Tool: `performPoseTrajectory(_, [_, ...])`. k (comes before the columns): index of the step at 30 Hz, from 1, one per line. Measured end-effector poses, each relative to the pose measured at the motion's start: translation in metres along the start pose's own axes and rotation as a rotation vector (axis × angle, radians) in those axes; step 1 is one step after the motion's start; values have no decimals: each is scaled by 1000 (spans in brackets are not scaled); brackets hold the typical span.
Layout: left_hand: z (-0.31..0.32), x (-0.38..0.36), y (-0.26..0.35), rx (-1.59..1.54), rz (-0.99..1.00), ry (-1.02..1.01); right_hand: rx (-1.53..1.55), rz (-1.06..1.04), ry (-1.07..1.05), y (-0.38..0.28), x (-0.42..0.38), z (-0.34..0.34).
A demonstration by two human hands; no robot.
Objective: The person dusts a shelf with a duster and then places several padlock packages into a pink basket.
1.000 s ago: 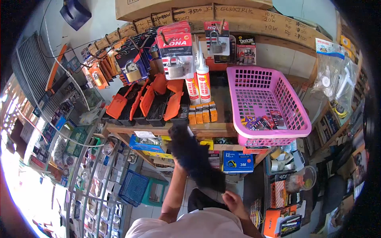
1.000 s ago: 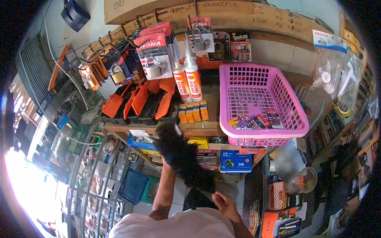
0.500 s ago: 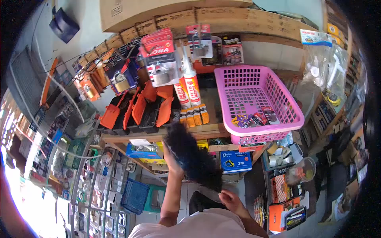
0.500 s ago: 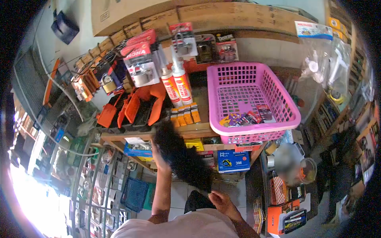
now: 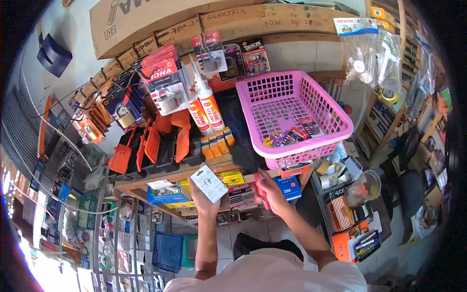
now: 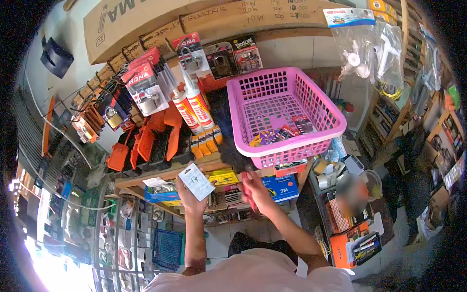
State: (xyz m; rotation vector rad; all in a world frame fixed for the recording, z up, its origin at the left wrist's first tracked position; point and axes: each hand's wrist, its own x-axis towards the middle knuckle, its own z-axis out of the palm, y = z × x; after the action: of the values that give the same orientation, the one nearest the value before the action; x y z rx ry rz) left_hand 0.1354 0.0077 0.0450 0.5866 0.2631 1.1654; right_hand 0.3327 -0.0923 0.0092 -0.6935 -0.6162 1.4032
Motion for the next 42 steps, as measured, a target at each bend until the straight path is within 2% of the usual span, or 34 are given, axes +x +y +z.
performPoseTrajectory(1, [-1, 2, -1, -65, -51, -14, 58, 27, 88, -13, 8, 17])
performPoseTrajectory(4, [3, -1, 2, -120, -141, 25, 145, 17, 44, -10, 51, 13])
performPoseTrajectory(6, [-2, -4, 2, -212, -233, -53, 196, 41, 23, -8, 60, 13])
performPoseTrajectory(8, [3, -10, 5, -164, -215, 1, 160, 78, 63, -3, 60, 16])
performPoseTrajectory(9, [4, -12, 6, -147, -220, 29, 134, 62, -30, -3, 58, 15])
performPoseTrajectory(10, [4, -13, 6, -131, -225, 59, 130, 64, -36, -2, 55, 15])
performPoseTrajectory(12, [1, -15, 8, -122, -215, 35, 229, 81, -3, -4, 45, 16])
performPoseTrajectory(13, [-1, -16, 8, -109, -210, 13, 115, 100, 27, -8, 38, 16])
performPoseTrajectory(15, [0, -18, 12, -112, -225, -37, -262, -86, 318, 30, 30, -23])
performPoseTrajectory(16, [4, -17, 17, -112, -241, -92, -546, -144, 342, 24, 7, -26])
performPoseTrajectory(17, [18, -20, 20, 9, -191, 8, -576, -558, 475, 40, -11, -20])
performPoseTrajectory(18, [30, -22, 27, 3, -173, -5, -517, -565, 478, 18, -48, 12])
performPoseTrajectory(19, [43, -23, 31, 76, -116, -66, -570, -703, 407, 23, -59, 5])
performPoseTrajectory(20, [57, -27, 32, 144, -64, -119, -601, -624, 303, 18, -73, 6])
performPoseTrajectory(22, [91, -28, 29, 150, -30, -161, -951, -693, 45, -30, -79, 36])
performPoseTrajectory(24, [123, -24, 21, 235, 63, -306, -1103, -841, -45, -76, -67, 74])
performPoseTrajectory(26, [151, -17, 12, 296, 111, -377, -1250, -877, -58, -108, -53, 104])
performPoseTrajectory(28, [199, -27, 23, 457, 142, -353, -1288, -908, -9, -123, -32, 109])
performPoseTrajectory(29, [198, -17, 19, 452, 191, -398, -1292, -909, -8, -132, -25, 114])
performPoseTrajectory(30, [205, -12, 25, 448, 195, -404, -1204, -938, -13, -141, -19, 120])
performPoseTrajectory(32, [223, -8, 43, 615, 332, -505, -1123, -968, -22, -163, -11, 134])
performPoseTrajectory(34, [231, 0, 59, 820, 606, -545, -887, -568, -71, -186, -14, 154])
performPoseTrajectory(36, [231, 4, 70, 956, 791, -466, -795, -611, -144, -204, -3, 170])
performPoseTrajectory(37, [231, 6, 75, 968, 835, -460, -828, -681, -120, -209, 5, 176])
performPoseTrajectory(42, [242, 2, 90, 1075, 976, -427, -761, -648, -249, -234, 35, 195])
